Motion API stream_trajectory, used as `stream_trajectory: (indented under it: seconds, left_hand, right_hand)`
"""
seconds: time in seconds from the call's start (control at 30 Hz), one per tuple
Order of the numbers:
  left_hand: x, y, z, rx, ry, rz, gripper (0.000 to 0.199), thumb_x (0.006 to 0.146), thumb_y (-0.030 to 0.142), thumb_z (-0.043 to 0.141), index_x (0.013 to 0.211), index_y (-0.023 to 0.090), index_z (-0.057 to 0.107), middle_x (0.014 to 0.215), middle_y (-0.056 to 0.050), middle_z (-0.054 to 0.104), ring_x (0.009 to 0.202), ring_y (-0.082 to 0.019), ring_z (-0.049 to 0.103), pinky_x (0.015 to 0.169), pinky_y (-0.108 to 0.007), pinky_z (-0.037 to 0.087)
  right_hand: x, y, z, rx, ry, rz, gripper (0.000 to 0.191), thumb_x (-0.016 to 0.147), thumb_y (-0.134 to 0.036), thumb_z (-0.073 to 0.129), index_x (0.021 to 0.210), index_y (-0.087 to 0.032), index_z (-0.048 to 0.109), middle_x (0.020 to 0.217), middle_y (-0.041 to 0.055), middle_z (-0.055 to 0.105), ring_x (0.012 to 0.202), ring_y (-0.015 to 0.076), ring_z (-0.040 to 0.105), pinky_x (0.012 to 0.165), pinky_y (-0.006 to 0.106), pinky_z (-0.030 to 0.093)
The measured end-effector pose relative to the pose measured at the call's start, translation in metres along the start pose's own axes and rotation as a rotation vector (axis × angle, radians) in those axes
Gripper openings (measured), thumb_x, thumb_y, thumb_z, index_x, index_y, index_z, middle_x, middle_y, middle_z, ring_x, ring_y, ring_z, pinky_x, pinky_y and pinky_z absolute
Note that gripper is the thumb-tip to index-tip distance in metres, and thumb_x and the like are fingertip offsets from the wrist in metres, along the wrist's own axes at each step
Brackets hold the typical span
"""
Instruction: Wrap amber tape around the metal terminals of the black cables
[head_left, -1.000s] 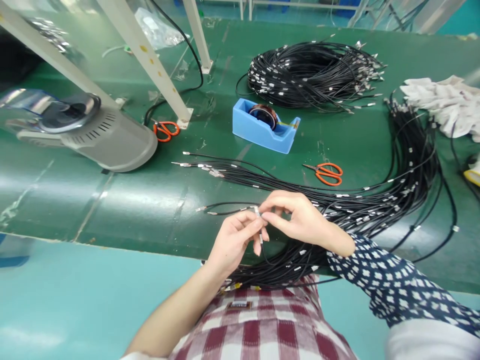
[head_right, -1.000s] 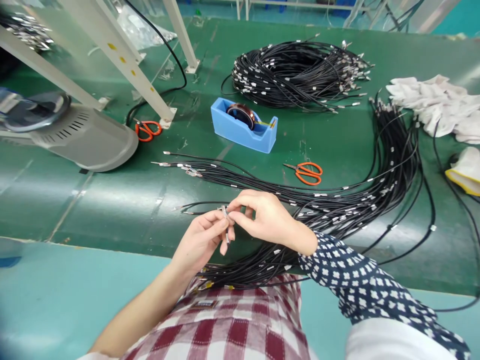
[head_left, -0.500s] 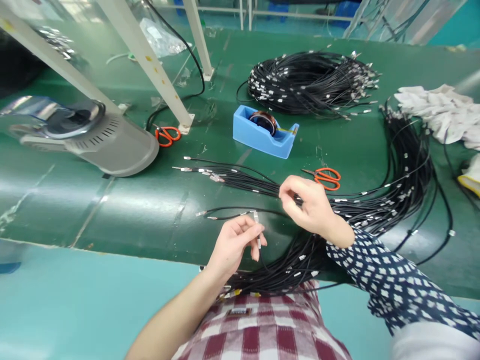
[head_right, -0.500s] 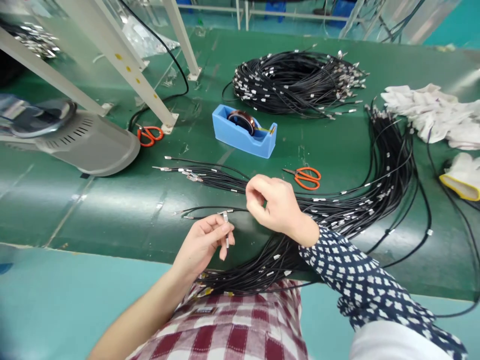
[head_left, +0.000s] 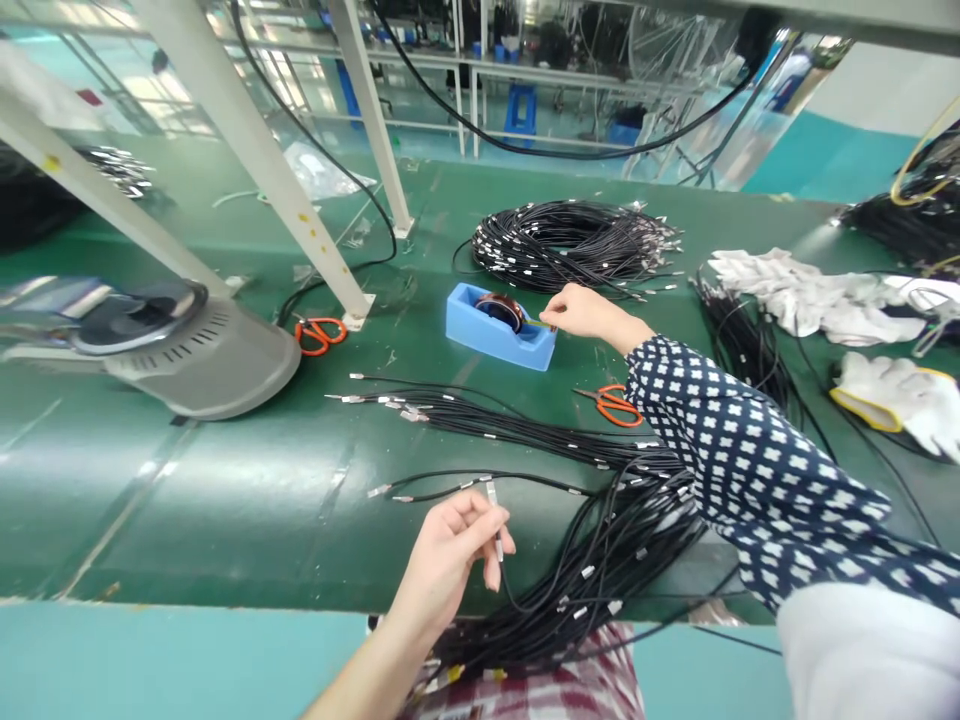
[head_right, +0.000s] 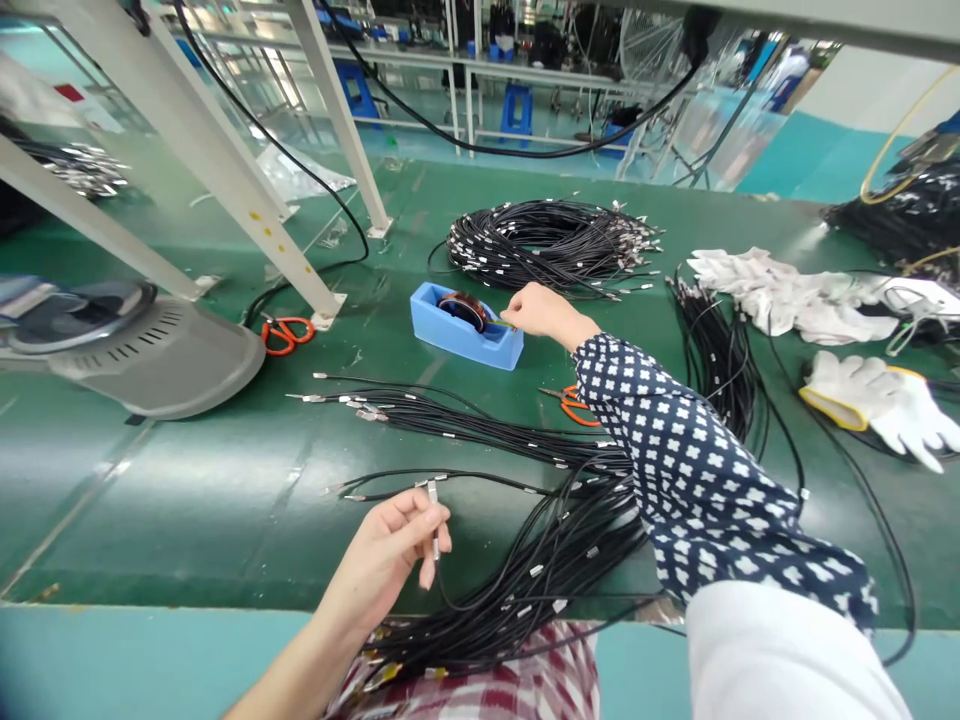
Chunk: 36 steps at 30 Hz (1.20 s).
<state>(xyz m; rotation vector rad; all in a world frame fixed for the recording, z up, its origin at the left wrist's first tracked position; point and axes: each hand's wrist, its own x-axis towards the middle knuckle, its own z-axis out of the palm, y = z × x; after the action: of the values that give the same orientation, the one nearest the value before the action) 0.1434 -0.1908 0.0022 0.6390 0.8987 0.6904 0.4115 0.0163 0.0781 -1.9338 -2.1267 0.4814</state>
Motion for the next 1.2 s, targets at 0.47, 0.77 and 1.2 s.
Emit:
stream_trajectory:
  seconds: [0.47, 0.77, 1.2]
  left_hand:
    - [0.001, 0.002, 0.003, -0.001, 0.008, -0.019, 0.037, 0.072, 0.039, 0.079, 0.07, 0.015, 0.051, 0.058, -0.003, 0.068, 0.032, -0.007, 0.051, 0.036, -0.016, 0.034]
    - [0.002, 0.003, 0.003, 0.01, -0.002, -0.027, 0.035, 0.074, 0.037, 0.078, 0.072, 0.015, 0.051, 0.058, -0.002, 0.067, 0.033, -0.007, 0.051, 0.036, -0.016, 0.034]
    - [0.002, 0.004, 0.006, 0.015, -0.003, -0.038, 0.037, 0.072, 0.039, 0.079, 0.07, 0.014, 0.053, 0.057, -0.003, 0.067, 0.033, -0.007, 0.05, 0.035, -0.016, 0.035]
  right_hand:
    - [0.02, 0.008, -0.006, 0.255, -0.196, 0.13, 0.005, 0.07, -0.016, 0.071, 0.068, -0.016, 0.075, 0.083, 0.0041, 0.075, 0.086, 0.0197, 0.066, 0.081, 0.027, 0.05]
    - [0.005, 0.017, -0.017, 0.221, -0.231, 0.19, 0.008, 0.075, -0.022, 0.071, 0.071, -0.016, 0.074, 0.083, 0.0062, 0.072, 0.08, 0.02, 0.062, 0.07, 0.028, 0.046]
    - [-0.004, 0.036, 0.001, 0.33, -0.14, 0.123, 0.012, 0.072, -0.025, 0.067, 0.069, -0.015, 0.073, 0.069, 0.0036, 0.066, 0.067, 0.0145, 0.056, 0.061, 0.024, 0.042]
